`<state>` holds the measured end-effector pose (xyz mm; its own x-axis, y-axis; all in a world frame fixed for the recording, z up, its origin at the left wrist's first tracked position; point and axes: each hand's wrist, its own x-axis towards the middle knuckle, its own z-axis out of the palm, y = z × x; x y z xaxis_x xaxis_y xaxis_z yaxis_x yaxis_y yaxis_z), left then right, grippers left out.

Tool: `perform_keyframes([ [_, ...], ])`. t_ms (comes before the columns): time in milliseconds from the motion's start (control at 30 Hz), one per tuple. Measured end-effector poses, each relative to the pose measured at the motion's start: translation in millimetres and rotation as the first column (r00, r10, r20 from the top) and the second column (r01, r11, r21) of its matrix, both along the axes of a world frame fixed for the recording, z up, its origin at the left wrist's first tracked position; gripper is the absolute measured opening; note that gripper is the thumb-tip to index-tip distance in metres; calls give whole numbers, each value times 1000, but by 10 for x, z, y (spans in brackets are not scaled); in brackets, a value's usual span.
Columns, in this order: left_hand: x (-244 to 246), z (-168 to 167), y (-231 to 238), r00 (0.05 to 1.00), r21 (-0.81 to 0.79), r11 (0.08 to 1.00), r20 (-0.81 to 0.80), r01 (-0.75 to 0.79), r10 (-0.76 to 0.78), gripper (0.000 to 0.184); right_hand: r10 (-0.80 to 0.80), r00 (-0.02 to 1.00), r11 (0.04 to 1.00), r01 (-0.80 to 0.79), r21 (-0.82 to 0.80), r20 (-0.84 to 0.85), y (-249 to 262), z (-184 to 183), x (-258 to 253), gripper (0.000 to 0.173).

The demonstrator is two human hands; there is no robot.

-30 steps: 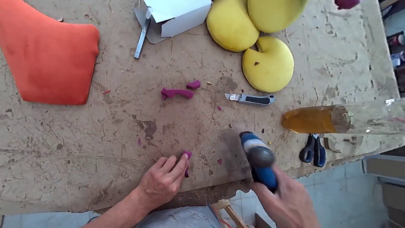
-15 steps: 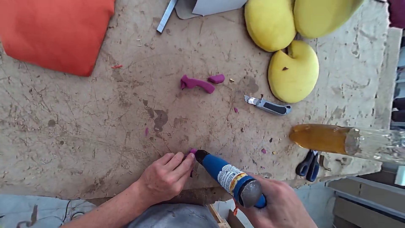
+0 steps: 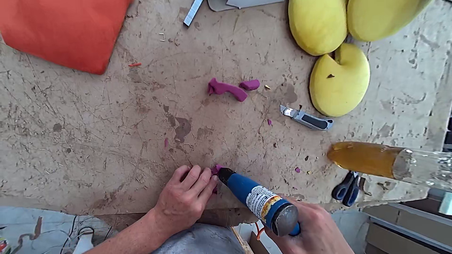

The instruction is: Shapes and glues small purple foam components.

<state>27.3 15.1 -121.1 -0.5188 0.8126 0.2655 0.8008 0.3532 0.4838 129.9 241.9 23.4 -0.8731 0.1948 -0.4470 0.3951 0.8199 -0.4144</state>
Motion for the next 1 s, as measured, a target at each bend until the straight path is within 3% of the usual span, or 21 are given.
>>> perform_keyframes([
  [500,19,-14,32,999,32,999,-48,-22,23,24,61,995,996,-66,68,79,-110,72,-84,39],
  [667,35,-26,19,999,44,999,-37,-29,31,23,69,996,990,-75,118,51,-123,47,-60,31],
  [800,43,-49,31,998,50,998,-49,-45,48,24,-97,995,990,96,102,3,-3,363,133,38],
  [900,48,-39,37,998,39,998,-47,-43,44,30,-203,975,922,222,316,-92,125,289,318,38],
  [1000,62,-30,57,997,15,999,-55,-46,46,34,-159,954,803,274,530,-253,281,-316,399,49],
])
